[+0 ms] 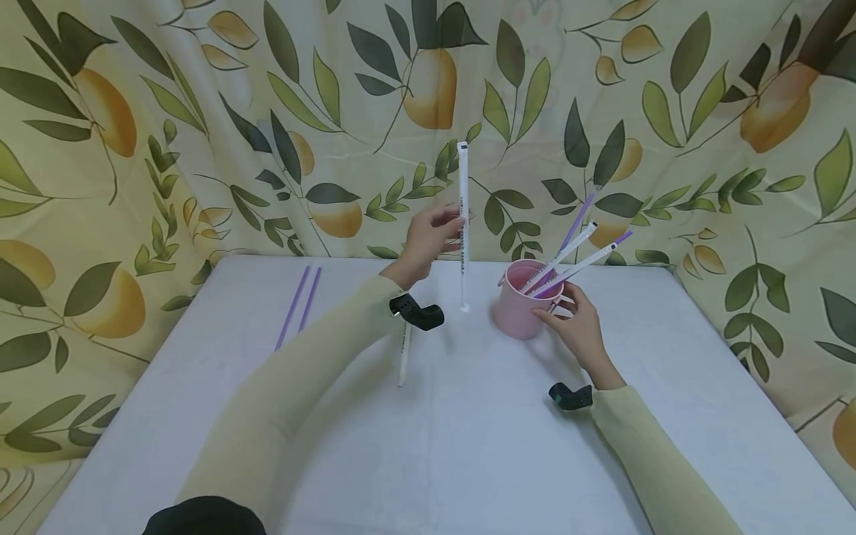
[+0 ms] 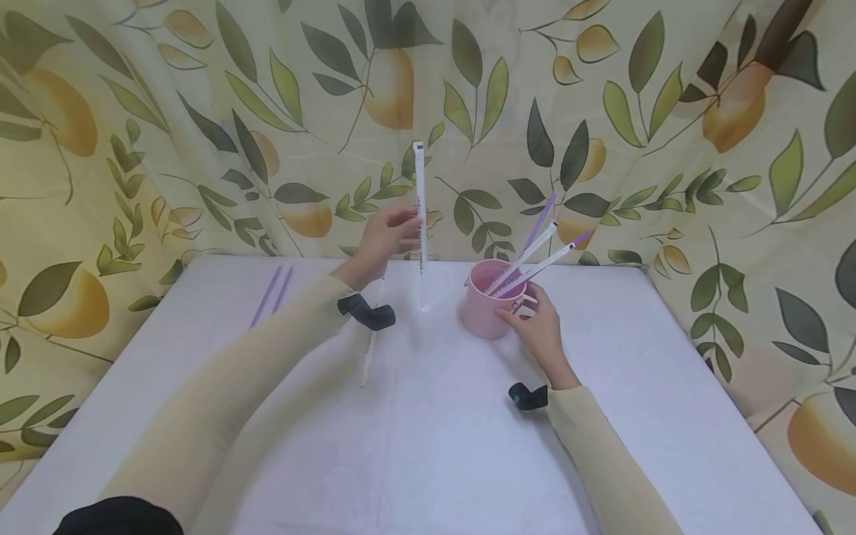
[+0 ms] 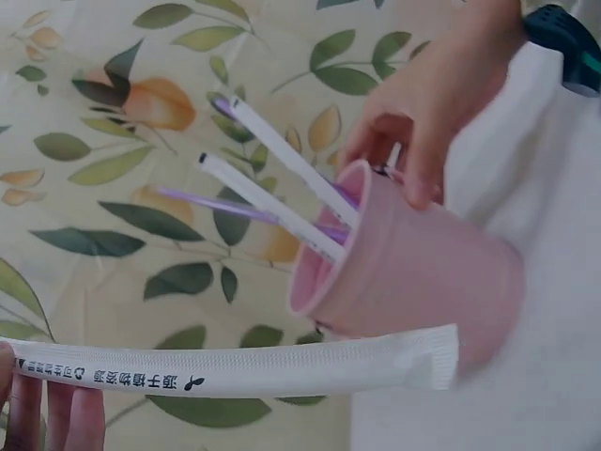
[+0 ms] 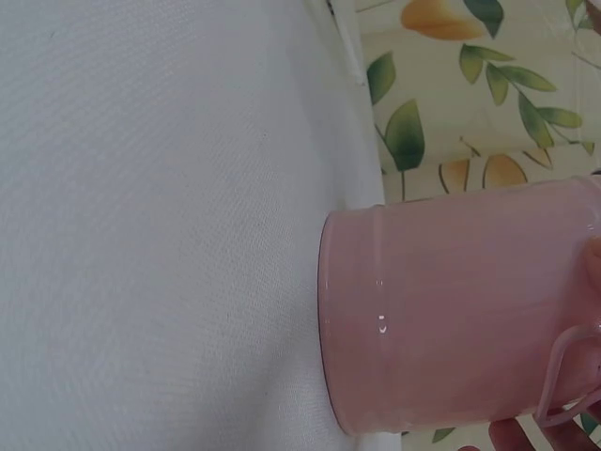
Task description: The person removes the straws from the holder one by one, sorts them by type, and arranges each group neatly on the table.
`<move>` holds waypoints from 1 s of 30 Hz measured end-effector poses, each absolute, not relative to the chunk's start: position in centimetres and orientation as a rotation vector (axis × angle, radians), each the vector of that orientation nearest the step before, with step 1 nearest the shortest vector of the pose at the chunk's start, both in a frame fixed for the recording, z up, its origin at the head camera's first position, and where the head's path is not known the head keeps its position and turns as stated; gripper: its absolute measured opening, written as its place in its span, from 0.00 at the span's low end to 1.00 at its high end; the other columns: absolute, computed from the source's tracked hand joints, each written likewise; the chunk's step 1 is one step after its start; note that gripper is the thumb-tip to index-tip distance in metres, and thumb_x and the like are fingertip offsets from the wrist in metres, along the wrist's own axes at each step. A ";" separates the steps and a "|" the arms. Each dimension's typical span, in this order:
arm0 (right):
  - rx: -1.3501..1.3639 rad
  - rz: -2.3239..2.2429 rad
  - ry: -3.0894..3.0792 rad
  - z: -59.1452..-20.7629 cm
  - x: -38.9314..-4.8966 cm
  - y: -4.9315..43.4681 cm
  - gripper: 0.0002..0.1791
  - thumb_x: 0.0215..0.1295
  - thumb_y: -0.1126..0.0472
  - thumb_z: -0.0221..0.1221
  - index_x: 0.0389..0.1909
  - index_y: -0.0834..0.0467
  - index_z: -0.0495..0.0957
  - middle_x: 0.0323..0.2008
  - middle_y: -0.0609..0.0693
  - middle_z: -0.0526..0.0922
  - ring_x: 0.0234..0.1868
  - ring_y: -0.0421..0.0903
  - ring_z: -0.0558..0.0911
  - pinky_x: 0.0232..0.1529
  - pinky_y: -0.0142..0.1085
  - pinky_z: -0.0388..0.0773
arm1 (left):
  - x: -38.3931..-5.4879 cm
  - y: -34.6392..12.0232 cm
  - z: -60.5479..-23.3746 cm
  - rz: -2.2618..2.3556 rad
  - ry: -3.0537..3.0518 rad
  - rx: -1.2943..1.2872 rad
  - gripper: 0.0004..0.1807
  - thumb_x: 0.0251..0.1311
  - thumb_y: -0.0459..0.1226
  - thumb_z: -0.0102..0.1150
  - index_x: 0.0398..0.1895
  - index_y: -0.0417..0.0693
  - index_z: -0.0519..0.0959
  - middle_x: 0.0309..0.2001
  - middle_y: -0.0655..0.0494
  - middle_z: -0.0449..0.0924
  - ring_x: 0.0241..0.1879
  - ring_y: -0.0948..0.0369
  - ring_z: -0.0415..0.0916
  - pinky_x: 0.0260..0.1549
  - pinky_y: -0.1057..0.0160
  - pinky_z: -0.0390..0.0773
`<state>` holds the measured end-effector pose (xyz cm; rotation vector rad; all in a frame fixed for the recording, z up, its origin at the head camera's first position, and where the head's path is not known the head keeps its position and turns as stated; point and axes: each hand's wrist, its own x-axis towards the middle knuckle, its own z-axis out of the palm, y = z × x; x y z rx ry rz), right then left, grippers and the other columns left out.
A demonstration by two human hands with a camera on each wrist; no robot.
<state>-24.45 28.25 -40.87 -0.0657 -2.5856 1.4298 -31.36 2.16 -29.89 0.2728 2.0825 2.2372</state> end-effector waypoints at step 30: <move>-0.071 1.421 -2.575 -41.0 -24.5 28.3 0.42 0.59 0.53 0.63 0.69 0.61 0.54 0.66 0.62 0.63 0.63 0.61 0.68 0.59 0.52 0.72 | -30.3 -7.5 -41.5 1.673 2.215 -0.260 0.17 0.63 0.33 0.55 0.54 0.38 0.75 0.49 0.45 0.78 0.32 0.63 0.75 0.31 0.70 0.81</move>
